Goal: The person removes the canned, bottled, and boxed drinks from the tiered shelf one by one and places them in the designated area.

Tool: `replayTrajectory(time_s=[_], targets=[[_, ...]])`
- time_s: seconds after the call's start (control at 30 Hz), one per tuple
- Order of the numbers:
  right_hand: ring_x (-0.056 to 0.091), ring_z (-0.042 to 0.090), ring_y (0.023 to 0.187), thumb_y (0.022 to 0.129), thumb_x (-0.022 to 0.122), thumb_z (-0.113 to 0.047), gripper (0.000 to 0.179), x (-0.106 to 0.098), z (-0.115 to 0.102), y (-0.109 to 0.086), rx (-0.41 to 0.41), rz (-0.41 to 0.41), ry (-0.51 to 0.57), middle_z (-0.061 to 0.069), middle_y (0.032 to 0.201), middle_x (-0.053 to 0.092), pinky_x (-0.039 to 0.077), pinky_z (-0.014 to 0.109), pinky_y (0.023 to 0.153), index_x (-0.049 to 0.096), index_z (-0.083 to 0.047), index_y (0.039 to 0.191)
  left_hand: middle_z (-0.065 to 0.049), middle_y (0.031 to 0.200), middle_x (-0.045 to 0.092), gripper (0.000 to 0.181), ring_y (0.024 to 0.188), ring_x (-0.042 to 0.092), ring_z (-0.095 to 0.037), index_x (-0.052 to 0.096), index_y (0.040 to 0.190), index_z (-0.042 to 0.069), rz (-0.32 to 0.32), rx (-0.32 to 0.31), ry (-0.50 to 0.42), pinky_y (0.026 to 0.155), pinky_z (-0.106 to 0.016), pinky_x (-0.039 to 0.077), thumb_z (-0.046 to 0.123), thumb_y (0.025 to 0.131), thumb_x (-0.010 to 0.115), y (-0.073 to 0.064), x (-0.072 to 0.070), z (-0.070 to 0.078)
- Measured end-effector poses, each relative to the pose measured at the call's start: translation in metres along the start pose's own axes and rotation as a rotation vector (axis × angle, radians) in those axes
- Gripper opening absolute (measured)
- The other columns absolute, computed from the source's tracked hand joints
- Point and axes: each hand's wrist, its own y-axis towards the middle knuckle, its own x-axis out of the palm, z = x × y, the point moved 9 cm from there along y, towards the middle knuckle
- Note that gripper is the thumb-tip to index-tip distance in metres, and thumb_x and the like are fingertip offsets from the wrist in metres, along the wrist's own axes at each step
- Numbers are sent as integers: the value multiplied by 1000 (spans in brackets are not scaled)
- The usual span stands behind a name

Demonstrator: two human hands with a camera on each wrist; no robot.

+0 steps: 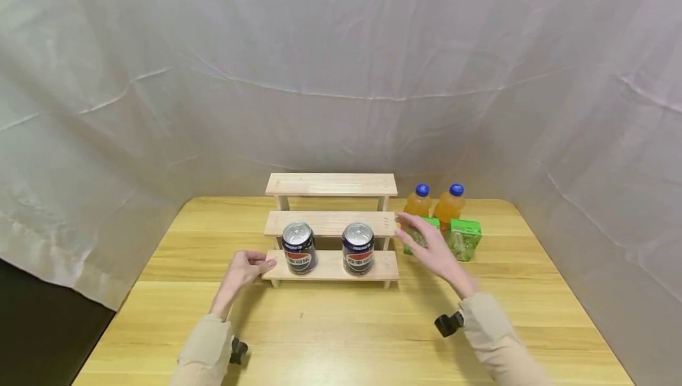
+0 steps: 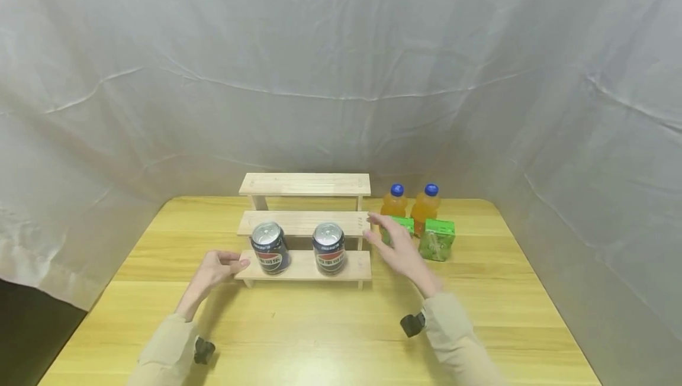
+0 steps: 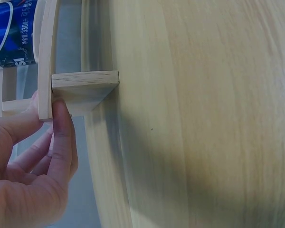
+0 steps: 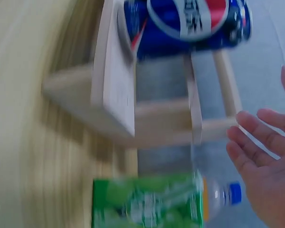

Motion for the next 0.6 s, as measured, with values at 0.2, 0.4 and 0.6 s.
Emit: replayTrajectory(time_s=[0.2,0.4,0.6], targets=[[56,42,128,93,71,-26,66,28,-15,-4,44,-59,80,22,143,56,44,66,107,44,-2,148,-31,111,70,49,91,71,-23,62,121,-16,3,-9,7,83,-38,61,20,91,75,1,-1,-1],[58,42,125,85,81,-30,79,49,-22,-4,60,-99,132,21,145,54,44,67,106,41,-4,149,-33,111,70,47,92,71,-26,61,120,-17,1,12,10,83,-38,61,18,92,74,0,0,0],[59,34,120,79,86,-28,82,59,-26,-2,43,-91,133,16,140,58,48,63,103,45,-7,146,-33,111,69,47,92,72,-27,61,120,-18,-3,22,4,83,-39,61,18,92,74,0,0,1]])
